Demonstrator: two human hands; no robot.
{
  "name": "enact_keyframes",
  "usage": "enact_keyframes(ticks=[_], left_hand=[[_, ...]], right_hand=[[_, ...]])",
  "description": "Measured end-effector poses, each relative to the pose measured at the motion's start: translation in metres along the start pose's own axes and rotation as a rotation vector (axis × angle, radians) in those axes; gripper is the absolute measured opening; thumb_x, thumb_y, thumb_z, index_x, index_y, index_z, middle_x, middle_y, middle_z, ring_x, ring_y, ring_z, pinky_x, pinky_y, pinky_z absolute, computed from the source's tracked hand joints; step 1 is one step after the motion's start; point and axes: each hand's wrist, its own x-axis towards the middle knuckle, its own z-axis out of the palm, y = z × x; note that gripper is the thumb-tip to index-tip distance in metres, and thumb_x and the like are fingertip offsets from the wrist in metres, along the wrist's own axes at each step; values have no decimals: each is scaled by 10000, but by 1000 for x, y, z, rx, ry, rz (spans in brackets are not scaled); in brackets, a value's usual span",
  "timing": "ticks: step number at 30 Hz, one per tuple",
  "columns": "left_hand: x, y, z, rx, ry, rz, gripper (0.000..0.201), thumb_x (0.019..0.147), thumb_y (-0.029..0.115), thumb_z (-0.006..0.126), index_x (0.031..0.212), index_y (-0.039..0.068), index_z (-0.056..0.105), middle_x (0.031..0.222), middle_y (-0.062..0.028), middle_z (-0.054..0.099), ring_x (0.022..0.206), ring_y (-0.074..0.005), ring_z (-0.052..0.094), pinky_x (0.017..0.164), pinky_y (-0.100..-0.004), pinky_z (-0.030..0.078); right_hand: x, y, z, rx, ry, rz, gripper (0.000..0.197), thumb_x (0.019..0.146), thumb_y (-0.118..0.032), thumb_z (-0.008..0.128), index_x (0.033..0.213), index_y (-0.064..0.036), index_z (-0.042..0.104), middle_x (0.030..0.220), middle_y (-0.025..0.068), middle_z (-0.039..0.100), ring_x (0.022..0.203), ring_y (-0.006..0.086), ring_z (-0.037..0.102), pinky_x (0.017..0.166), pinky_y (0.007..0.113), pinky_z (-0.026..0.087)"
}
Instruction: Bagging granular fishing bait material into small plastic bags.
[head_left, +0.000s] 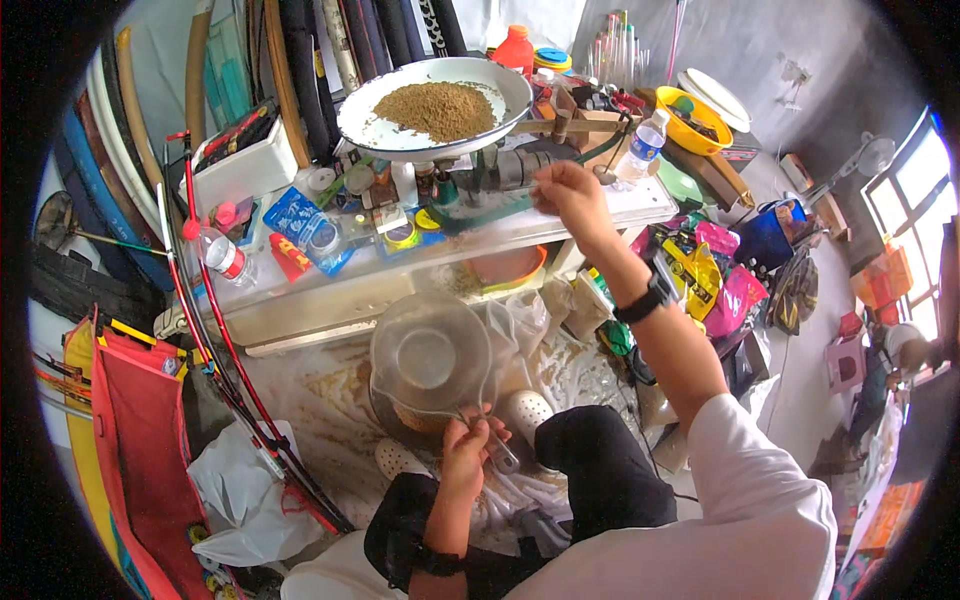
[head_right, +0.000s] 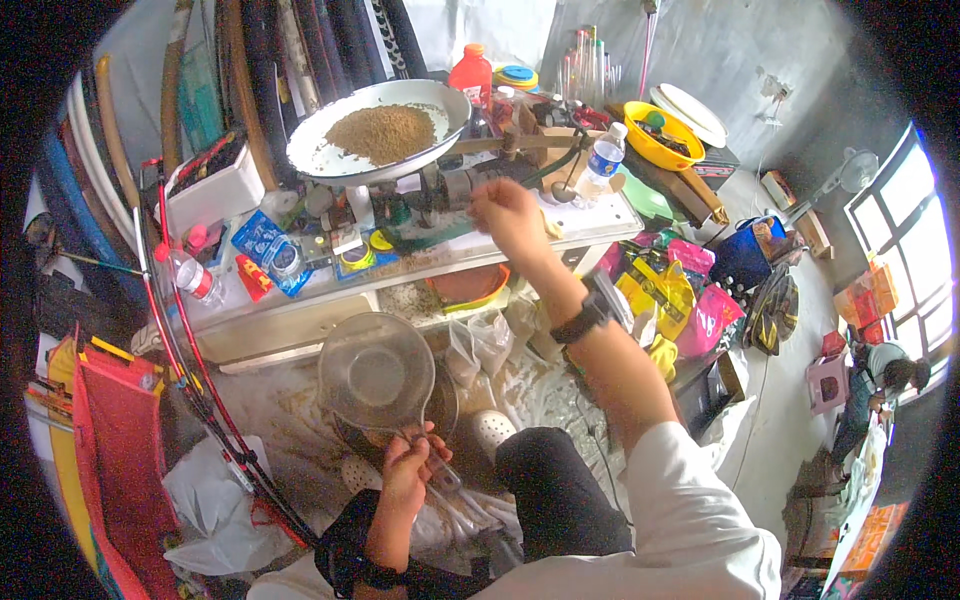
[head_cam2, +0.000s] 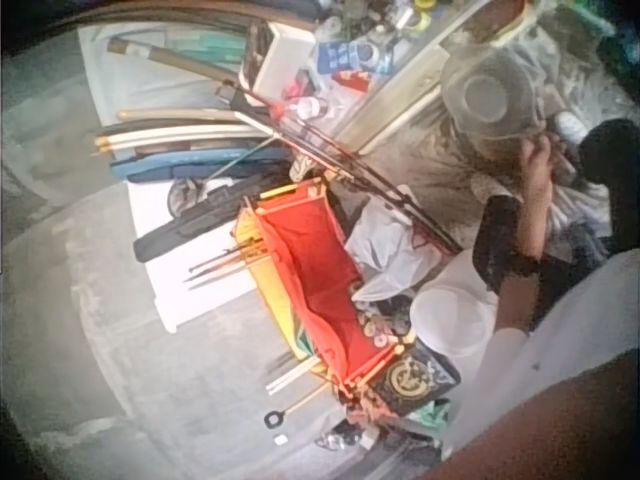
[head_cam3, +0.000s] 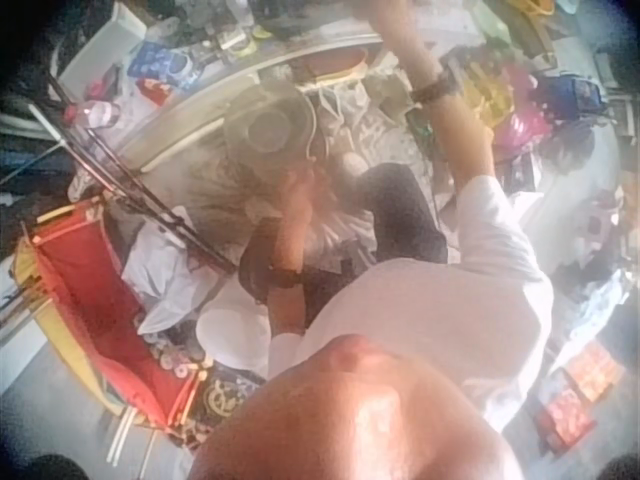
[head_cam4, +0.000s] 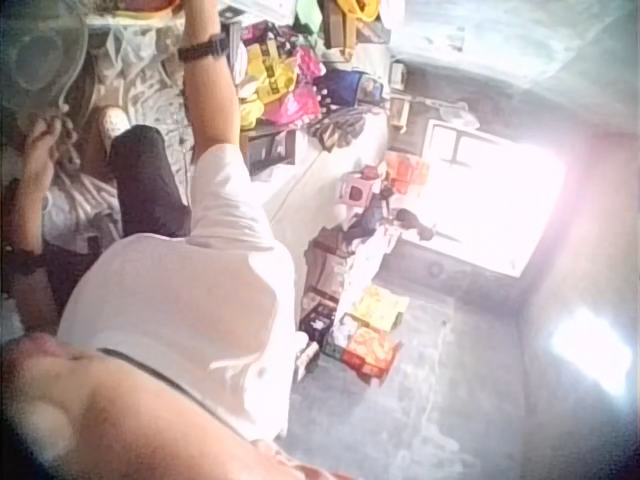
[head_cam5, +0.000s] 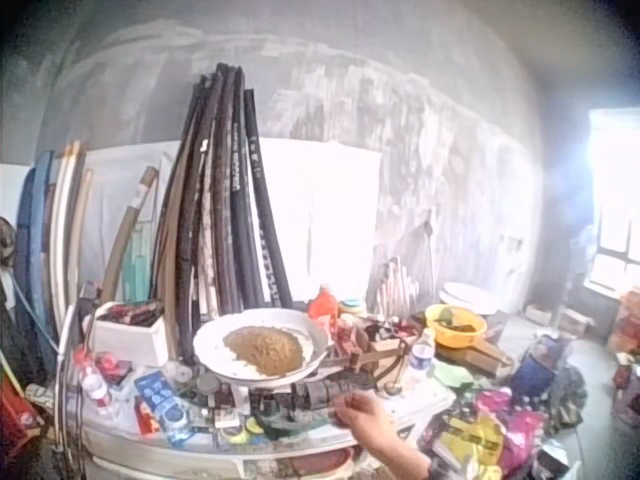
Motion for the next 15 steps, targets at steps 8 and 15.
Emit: enact_keyframes(ticks=[8,15], left_hand=[[-1,-2,2,64,-28,19,211,921,78,465,1128,42,486,899,-79,580,809,-209,590,777,-321,467],[0,-2,5,65,-93,39,249,927,107,461,1163,27,460,914,-80,576,818,-204,591,797,-330,476]], right_hand=[[-56,6,-17,176,-1,151,215,813,-45,551,1023,-9,521,855,79,623,731,126,586,628,238,471],[-11,-33,-13,331,-75,322,348,890,-407,493,1037,-94,529,766,53,581,560,98,457,472,218,324]])
